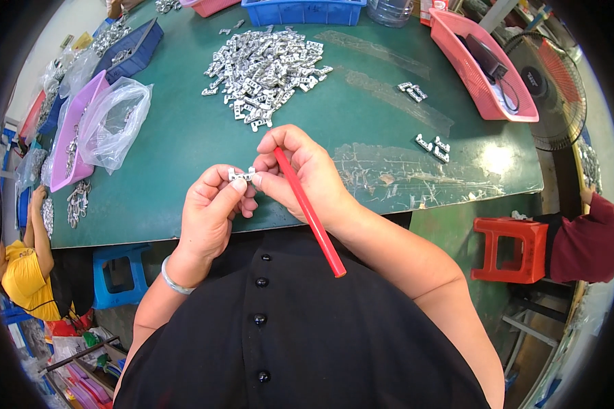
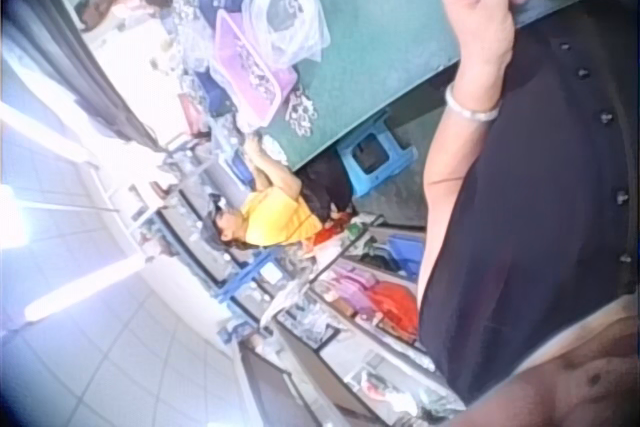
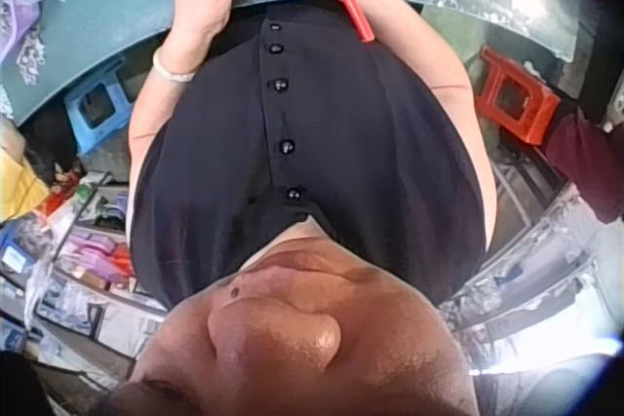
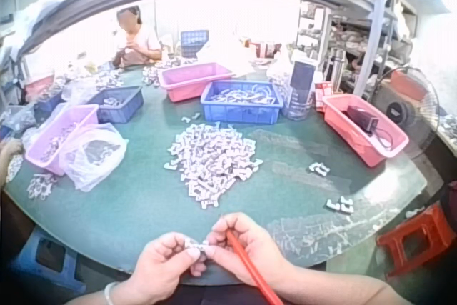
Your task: The person picks up small metal parts by hand, marks each one using a red marker, and returns them to the table surface while working at a workbench.
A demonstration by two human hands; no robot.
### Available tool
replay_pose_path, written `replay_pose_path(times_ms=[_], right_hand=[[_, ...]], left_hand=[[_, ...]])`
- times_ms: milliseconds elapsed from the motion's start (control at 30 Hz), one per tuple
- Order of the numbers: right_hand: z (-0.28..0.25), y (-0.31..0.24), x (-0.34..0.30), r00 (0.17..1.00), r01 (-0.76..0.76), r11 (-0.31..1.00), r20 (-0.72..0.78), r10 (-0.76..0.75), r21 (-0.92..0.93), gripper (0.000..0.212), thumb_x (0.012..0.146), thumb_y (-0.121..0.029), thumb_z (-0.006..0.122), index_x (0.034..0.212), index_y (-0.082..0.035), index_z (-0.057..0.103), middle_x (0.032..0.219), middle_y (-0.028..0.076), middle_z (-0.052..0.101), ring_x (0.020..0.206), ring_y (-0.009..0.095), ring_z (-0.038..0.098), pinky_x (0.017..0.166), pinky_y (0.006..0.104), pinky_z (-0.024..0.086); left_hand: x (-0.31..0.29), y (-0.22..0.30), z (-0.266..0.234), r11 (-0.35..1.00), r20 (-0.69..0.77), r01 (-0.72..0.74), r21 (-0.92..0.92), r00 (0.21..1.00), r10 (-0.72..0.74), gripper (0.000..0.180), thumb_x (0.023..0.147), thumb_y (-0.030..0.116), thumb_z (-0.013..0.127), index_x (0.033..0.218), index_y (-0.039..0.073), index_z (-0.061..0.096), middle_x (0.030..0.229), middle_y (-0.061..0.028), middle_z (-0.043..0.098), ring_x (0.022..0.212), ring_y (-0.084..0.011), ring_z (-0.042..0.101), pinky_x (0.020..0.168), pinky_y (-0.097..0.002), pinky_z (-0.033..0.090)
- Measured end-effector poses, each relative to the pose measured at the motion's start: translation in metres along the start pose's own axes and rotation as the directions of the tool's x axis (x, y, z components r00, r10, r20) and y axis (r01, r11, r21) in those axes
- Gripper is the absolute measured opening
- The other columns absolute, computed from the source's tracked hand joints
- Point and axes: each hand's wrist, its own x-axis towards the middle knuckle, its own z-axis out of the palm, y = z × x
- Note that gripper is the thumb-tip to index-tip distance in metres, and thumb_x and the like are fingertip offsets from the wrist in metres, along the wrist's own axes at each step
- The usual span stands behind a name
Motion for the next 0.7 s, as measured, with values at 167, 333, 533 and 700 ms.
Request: replay_pose_path(times_ms=[167, 333, 533, 700], right_hand=[[-0.0015, 0.0018, 0.0023, 1.0, 0.0, 1.0, 0.002, 0.0, 0.004, 0.027, 0.076, 0.004, 0.059, 0.097, -0.004, 0.045, 0.083, 0.002, 0.052, 0.078, 0.007, 0.051, 0.072, 0.0223, 0.043], [-0.0021, 0.0017, 0.0026, 1.0, -0.01, 1.0, 0.009, 0.01, 0.01, 0.028, 0.075, 0.005, 0.059, 0.097, -0.005, 0.045, 0.083, 0.002, 0.052, 0.078, 0.007, 0.051, 0.071, 0.0222, 0.043], [-0.0014, 0.0003, 0.0029, 0.999, -0.045, 0.997, -0.006, 0.045, 0.061, 0.028, 0.075, 0.005, 0.059, 0.097, -0.005, 0.045, 0.082, 0.002, 0.052, 0.077, 0.007, 0.051, 0.069, 0.0217, 0.044], [-0.0002, -0.0006, 0.003, 1.0, -0.029, 0.999, 0.014, 0.028, 0.046, 0.028, 0.075, 0.006, 0.059, 0.097, -0.005, 0.045, 0.081, 0.002, 0.052, 0.075, 0.008, 0.051, 0.068, 0.0212, 0.044]], left_hand=[[0.0018, 0.0008, 0.0002, 1.0, -0.007, 0.012, -0.012, 1.0, -0.012, 0.008, 0.085, 0.009, 0.054, 0.088, 0.002, 0.054, 0.076, -0.0036, 0.058, 0.063, -0.0083, 0.054, 0.057, -0.0208, 0.045], [0.0015, 0.001, 0.0, 0.999, -0.013, 0.031, -0.024, 0.999, -0.031, 0.007, 0.085, 0.009, 0.054, 0.088, 0.002, 0.055, 0.077, -0.0042, 0.059, 0.063, -0.0084, 0.055, 0.056, -0.0209, 0.045], [0.0021, 0.0008, 0.0013, 1.0, -0.023, 0.024, -0.008, 0.999, -0.024, 0.004, 0.085, 0.006, 0.052, 0.087, 0.004, 0.054, 0.074, -0.0042, 0.059, 0.06, -0.0091, 0.055, 0.054, -0.0213, 0.045], [0.003, -0.0009, 0.0004, 1.0, -0.03, 0.005, -0.009, 1.0, -0.006, 0.004, 0.085, 0.007, 0.052, 0.087, 0.004, 0.054, 0.074, -0.0042, 0.059, 0.059, -0.0088, 0.054, 0.053, -0.021, 0.044]])
